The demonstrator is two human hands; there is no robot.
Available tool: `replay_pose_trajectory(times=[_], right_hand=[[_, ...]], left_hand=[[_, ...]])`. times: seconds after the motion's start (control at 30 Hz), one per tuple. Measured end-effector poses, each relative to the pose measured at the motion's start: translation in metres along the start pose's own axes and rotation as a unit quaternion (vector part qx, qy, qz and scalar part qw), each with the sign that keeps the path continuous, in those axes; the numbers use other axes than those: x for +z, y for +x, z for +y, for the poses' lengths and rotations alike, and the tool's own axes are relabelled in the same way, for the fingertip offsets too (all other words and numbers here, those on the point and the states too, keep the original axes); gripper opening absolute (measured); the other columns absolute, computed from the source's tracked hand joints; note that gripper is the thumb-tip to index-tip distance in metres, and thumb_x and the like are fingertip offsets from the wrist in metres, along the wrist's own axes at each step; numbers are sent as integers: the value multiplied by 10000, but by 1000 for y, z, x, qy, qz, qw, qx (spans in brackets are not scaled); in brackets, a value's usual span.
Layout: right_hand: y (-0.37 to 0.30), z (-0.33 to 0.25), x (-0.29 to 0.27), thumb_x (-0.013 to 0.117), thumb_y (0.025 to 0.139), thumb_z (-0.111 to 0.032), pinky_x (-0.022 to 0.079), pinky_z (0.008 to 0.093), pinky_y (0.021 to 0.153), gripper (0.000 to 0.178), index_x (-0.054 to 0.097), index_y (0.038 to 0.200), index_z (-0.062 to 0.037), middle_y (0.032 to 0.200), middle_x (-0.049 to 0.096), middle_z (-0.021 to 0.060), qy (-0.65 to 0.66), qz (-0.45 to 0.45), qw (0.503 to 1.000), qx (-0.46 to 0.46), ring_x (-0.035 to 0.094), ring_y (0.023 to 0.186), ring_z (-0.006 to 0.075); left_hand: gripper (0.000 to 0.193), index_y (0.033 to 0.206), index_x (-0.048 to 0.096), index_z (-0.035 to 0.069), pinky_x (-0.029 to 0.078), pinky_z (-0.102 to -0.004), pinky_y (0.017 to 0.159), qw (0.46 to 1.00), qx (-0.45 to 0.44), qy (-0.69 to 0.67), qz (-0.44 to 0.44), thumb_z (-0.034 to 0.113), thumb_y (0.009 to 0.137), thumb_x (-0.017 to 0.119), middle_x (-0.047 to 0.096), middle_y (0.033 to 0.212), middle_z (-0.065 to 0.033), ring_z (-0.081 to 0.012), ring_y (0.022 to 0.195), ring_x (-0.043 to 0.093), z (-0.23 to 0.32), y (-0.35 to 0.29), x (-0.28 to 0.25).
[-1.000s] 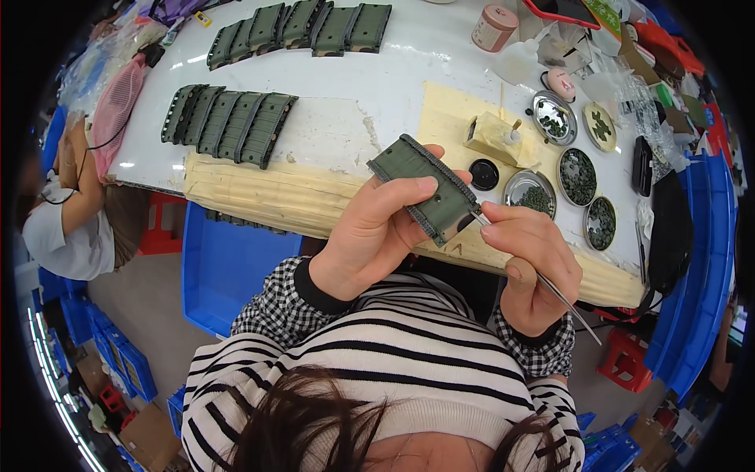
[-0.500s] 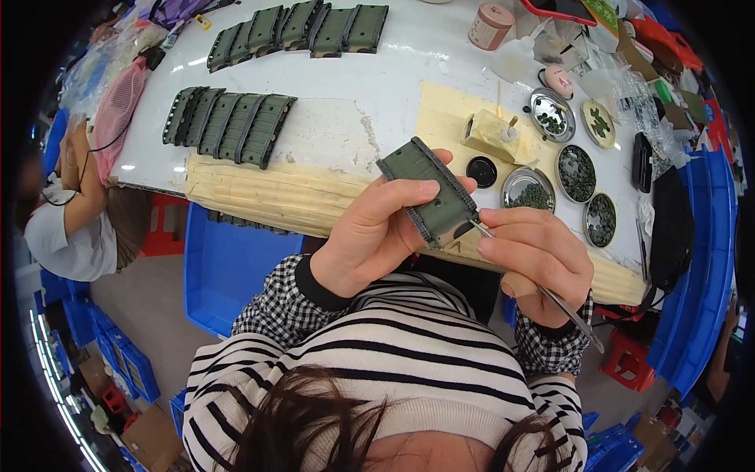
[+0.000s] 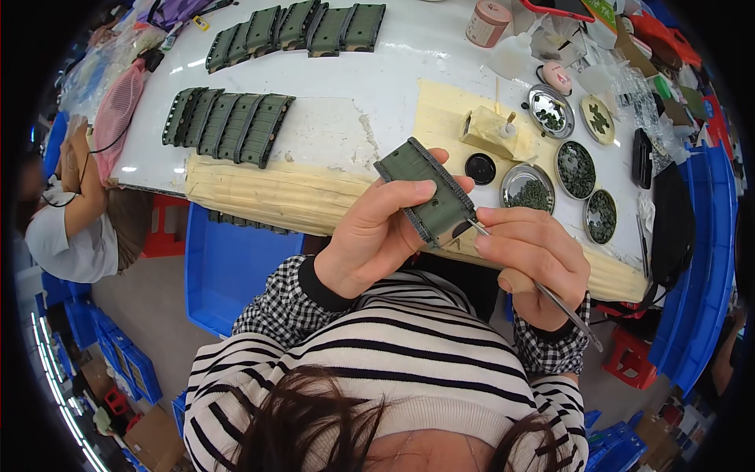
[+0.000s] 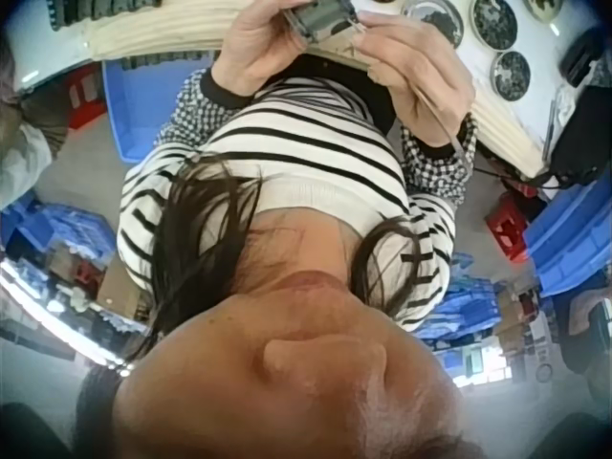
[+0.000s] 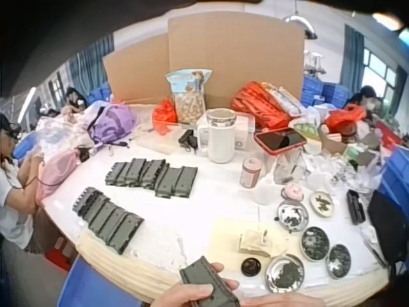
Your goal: Assembling and applying details to small plastic toy tank models using a stylus and brush.
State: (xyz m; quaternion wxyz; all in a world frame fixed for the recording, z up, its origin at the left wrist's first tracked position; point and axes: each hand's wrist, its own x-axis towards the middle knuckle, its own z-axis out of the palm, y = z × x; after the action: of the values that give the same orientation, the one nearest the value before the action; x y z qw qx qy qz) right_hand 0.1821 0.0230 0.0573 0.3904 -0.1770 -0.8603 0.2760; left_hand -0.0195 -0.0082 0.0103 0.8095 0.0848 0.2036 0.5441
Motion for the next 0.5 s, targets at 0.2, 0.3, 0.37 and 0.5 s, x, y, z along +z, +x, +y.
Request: replay_pose_trajectory(times=[0.2,0.3,0.37,0.5], right_hand=[[-1,2,0,711,730,-113,547,368,769,296,656,982,32,916,657,149,-5,4,1000,9,662,932,328],[-4,3,2,691,783,-219,546,362,759,331,654,981,45,899,668,171,38,77,996,25,667,922,324],[-7,2,1,613,871,-324,544,353,733,386,650,959,50,896,674,193,72,154,985,36,669,880,314],[-16,5,4,456,979,-445,531,336,693,517,642,940,35,897,678,202,104,253,960,52,657,809,282]], left_hand=[[472,1320,412,7,491,-390,954,999,1,28,17,120,885,555,574,1169,-190,-258,1131,561,2,1,4],[518,1374,359,9,498,-360,959,999,-3,36,-6,151,908,534,566,1197,-210,-262,1150,554,9,5,7],[543,1410,310,9,502,-341,968,999,8,16,-33,182,936,509,543,1230,-228,-268,1155,552,15,10,8],[563,1437,233,-8,519,-312,973,989,61,-103,-87,272,995,440,466,1307,-249,-282,1145,559,25,17,2]])
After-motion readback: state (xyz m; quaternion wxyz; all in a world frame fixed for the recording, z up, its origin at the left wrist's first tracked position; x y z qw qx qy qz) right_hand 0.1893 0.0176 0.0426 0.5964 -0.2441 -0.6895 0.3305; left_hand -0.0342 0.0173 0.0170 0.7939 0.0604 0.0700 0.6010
